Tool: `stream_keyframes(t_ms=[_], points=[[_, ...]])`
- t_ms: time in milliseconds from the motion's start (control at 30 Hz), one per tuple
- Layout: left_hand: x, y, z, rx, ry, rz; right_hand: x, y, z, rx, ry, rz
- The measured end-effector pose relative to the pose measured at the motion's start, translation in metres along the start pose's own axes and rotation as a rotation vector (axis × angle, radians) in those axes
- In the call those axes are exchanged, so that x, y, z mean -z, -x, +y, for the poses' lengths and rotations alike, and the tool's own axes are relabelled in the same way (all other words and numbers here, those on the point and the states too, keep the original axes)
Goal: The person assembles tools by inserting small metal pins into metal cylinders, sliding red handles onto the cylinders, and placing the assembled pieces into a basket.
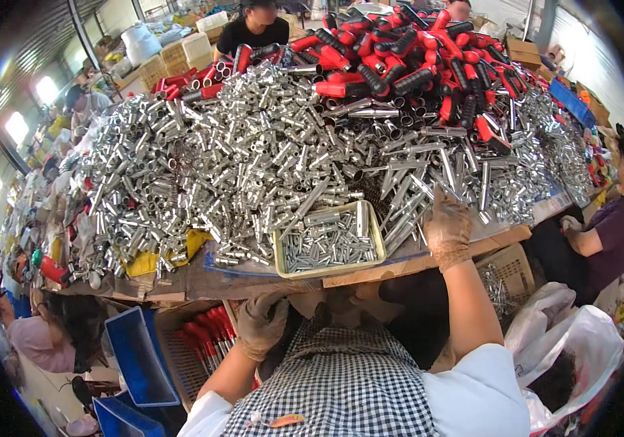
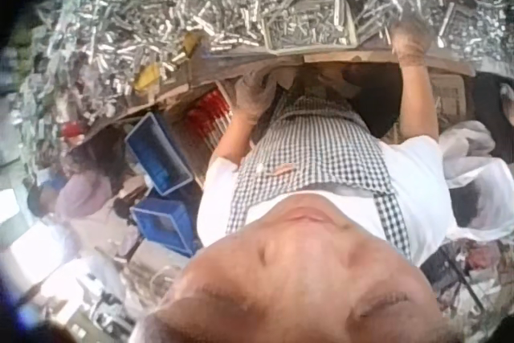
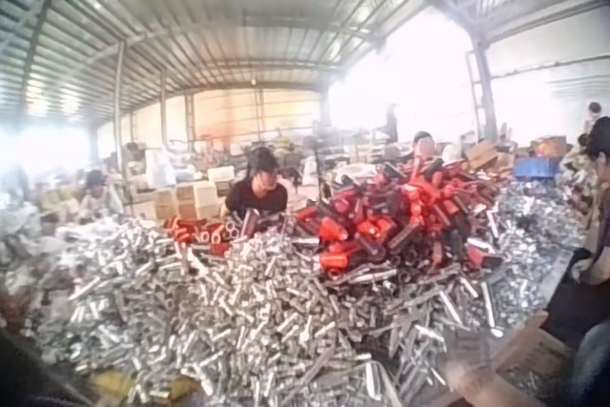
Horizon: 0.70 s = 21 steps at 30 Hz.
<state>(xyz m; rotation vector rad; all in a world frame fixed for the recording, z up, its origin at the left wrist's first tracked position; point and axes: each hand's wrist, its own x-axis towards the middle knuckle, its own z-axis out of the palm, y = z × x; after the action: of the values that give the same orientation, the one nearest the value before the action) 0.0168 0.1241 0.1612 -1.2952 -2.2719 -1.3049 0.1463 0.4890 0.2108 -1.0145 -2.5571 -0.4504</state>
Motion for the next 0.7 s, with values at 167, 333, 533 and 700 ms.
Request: stream_keyframes(t_ms=[167,333,533,700], points=[[-0.007,-0.042,0.028,0.063,-0.041,-0.145,-0.014,-0.014,0.014,-0.033,-0.101,-0.048],[-0.03,-0.089,0.053,0.206,-0.173,-0.298,-0.004,-0.003,0.024,-0.138,-0.573,0.173],[-0.077,-0.166,0.106,0.326,-0.401,-0.635,0.049,0.045,-0.004,-0.392,-1.773,-0.142],[-0.118,-0.166,0.08,0.269,-0.421,-0.693,0.06,0.063,-0.003,-0.306,-2.04,-0.42]])
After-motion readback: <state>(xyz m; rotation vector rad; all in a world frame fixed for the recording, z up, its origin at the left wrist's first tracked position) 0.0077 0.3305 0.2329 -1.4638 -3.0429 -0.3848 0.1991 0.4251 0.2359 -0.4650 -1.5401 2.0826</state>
